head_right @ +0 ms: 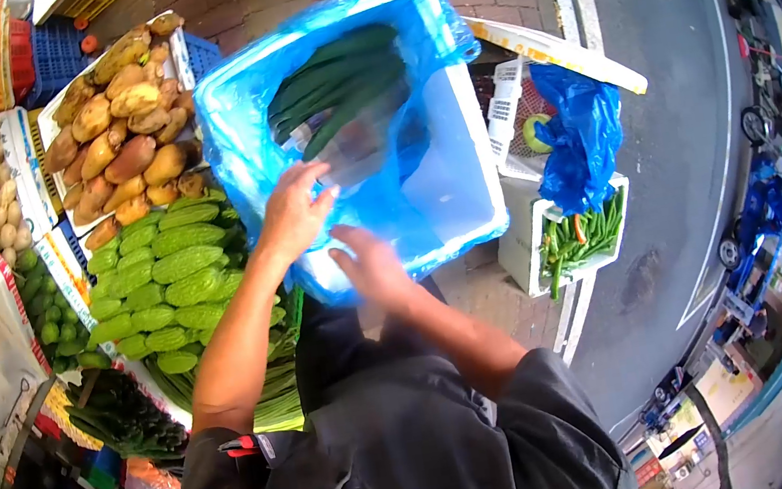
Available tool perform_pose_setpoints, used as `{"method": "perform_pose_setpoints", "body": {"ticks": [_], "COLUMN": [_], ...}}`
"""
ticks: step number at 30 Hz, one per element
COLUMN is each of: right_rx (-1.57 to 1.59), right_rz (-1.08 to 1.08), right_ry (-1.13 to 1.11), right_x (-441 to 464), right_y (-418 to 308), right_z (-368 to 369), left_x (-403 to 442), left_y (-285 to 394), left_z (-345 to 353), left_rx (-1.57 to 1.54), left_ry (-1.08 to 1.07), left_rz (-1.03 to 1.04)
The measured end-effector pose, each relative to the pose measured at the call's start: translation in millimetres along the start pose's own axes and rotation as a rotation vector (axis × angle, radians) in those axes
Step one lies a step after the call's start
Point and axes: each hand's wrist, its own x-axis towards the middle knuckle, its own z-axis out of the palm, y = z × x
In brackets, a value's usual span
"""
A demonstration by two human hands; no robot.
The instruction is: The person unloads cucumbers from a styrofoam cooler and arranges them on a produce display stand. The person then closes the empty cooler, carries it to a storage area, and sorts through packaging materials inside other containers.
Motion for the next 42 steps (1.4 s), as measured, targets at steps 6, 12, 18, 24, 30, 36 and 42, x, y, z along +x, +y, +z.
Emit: {"method": "perform_pose_setpoints", "body": {"ticks": [6,12,18,24,30,36,42], "right_rx": [0.346,0.351,0.866,0.944,-0.112,1.022,1.335], "right_rz": [0.408,0.402,0.431,0.170,0.420,0.585,0.698], "right_ry": [0.363,0.219,0.111,0.223,0.172,0.413,0.315], "right_x": [-37.5,-11.7,90.5,181.4,245.1,243.6,280.1], "right_y": [73.9,67.8,120.0,232.4,270.7,161.7,164.2], "right_z": [-90.2,-88.1,-3.4,121.2,172.2,109.5,123.6], "left_x": [56.8,43.0,23.3,68.0,171.9,206.1,222.8], "left_y": [-24.7,-25.5,-5.7,0.1,-111.8,-156.5,-143.1], "left_z": [-37.2,-6.4,-9.0,26.7,113.3,74.8,59.0], "left_rx": [0.349,0.465,0.387,0.105,-0.022,0.198,0.195], "left_ry": [0.413,0.094,-0.468,-0.416,-0.086,0.433,0.247], "left_rz": [0.063,0.206,0.026,-0.001,-0.286,-0.350,-0.309]}}
